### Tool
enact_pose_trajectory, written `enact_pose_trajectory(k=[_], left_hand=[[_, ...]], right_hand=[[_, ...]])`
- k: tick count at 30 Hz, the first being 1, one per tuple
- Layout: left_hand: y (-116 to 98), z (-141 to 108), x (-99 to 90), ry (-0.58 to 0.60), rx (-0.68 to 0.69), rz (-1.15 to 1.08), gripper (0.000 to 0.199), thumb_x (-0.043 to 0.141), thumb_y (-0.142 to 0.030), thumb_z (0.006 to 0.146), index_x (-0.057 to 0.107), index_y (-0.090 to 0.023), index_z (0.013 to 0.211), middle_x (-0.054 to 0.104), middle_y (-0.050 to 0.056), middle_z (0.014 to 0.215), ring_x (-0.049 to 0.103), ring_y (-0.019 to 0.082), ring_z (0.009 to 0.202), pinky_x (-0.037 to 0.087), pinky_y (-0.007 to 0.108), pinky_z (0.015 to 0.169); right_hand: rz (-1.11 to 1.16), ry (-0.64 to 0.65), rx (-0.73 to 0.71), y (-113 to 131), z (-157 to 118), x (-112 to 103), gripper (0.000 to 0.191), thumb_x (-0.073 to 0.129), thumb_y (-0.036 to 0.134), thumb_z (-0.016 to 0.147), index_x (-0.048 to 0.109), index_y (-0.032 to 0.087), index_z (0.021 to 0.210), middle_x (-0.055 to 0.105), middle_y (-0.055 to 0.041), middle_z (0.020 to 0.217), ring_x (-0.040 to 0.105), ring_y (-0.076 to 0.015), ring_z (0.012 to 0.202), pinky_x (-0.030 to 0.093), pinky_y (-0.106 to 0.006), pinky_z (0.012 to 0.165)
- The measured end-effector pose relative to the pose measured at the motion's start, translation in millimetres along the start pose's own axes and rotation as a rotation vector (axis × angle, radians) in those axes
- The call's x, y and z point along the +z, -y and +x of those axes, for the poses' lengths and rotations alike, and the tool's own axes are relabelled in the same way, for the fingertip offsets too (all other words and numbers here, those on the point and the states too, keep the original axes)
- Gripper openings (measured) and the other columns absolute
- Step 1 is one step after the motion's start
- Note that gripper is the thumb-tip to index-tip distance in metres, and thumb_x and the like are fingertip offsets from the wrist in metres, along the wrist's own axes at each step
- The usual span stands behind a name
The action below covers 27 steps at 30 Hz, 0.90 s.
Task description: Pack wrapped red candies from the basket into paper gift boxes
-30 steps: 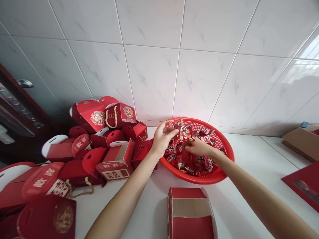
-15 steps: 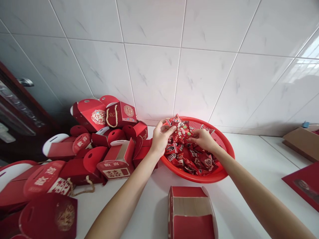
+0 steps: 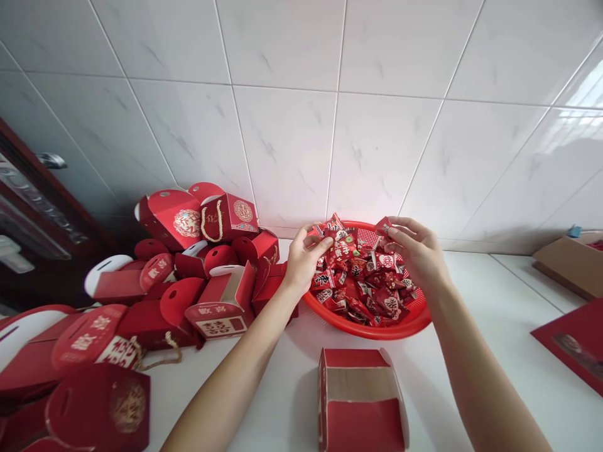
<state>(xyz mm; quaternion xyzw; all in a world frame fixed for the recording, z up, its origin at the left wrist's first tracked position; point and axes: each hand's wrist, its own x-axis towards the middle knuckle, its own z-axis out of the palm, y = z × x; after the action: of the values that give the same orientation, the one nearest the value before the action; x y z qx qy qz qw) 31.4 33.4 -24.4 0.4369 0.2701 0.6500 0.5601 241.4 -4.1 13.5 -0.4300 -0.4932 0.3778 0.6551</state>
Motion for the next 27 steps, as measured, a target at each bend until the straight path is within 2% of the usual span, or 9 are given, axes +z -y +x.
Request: enact_pose_trajectory(k=[5, 8, 14, 19, 23, 27], left_hand=[[0.1, -1.0, -1.5, 0.031, 0.042, 0.069, 0.055, 0.094, -0.035, 0.061, 0.066, -0.021, 0.106, 0.077, 0.002, 0.095, 0.072, 0.019, 0.090, 0.056, 0.030, 0.083], [-0.6, -2.3, -1.2, 0.057, 0.130, 0.179, 0.053, 0.092, -0.037, 0.066, 0.065, -0.021, 0.109, 0.075, 0.003, 0.096, 0.072, 0.019, 0.090, 0.056, 0.030, 0.082], [-1.1, -6.7, 1.5, 0.130, 0.292, 0.345, 0.049, 0.085, -0.046, 0.076, 0.064, -0.023, 0.114, 0.073, 0.006, 0.100, 0.072, 0.021, 0.089, 0.058, 0.032, 0.080], [-5.8, -9.7, 3.7, 0.078, 0.359, 0.363, 0.049, 0.084, -0.048, 0.078, 0.063, -0.022, 0.114, 0.071, 0.005, 0.098, 0.072, 0.020, 0.087, 0.060, 0.033, 0.081], [-11.8, -14.5, 8.5, 0.042, 0.402, 0.342, 0.049, 0.084, -0.049, 0.079, 0.062, -0.023, 0.115, 0.071, 0.004, 0.097, 0.072, 0.019, 0.085, 0.060, 0.031, 0.079], [-16.8, -22.2, 16.3, 0.064, 0.426, 0.303, 0.046, 0.083, -0.046, 0.081, 0.062, -0.023, 0.114, 0.071, 0.004, 0.096, 0.072, 0.019, 0.086, 0.059, 0.031, 0.081]], right_hand=[[0.052, 0.071, 0.109, 14.1, -17.2, 4.6, 0.036, 0.096, 0.040, 0.059, 0.076, 0.021, 0.082, 0.075, -0.0011, 0.081, 0.067, -0.0140, 0.068, 0.054, -0.028, 0.066], [0.115, 0.089, 0.147, 17.6, -25.2, 10.1, 0.037, 0.098, 0.039, 0.055, 0.077, 0.020, 0.078, 0.074, 0.0000, 0.075, 0.066, -0.0130, 0.068, 0.055, -0.028, 0.071], [0.157, 0.112, 0.159, 9.6, -35.2, 19.7, 0.032, 0.096, 0.037, 0.063, 0.081, 0.023, 0.086, 0.079, -0.0020, 0.084, 0.070, -0.0161, 0.078, 0.056, -0.031, 0.078], [0.130, 0.070, 0.146, 7.4, -39.5, 23.1, 0.025, 0.093, 0.039, 0.067, 0.082, 0.025, 0.086, 0.080, -0.0027, 0.089, 0.073, -0.0211, 0.089, 0.056, -0.036, 0.084], [0.164, 0.135, 0.162, 15.0, -45.9, 27.8, 0.027, 0.094, 0.039, 0.067, 0.083, 0.027, 0.089, 0.079, -0.0017, 0.087, 0.072, -0.0204, 0.088, 0.056, -0.037, 0.088], [0.181, 0.161, 0.188, 20.2, -51.1, 33.5, 0.029, 0.096, 0.040, 0.065, 0.084, 0.025, 0.087, 0.079, -0.0022, 0.088, 0.070, -0.0196, 0.089, 0.057, -0.036, 0.090]])
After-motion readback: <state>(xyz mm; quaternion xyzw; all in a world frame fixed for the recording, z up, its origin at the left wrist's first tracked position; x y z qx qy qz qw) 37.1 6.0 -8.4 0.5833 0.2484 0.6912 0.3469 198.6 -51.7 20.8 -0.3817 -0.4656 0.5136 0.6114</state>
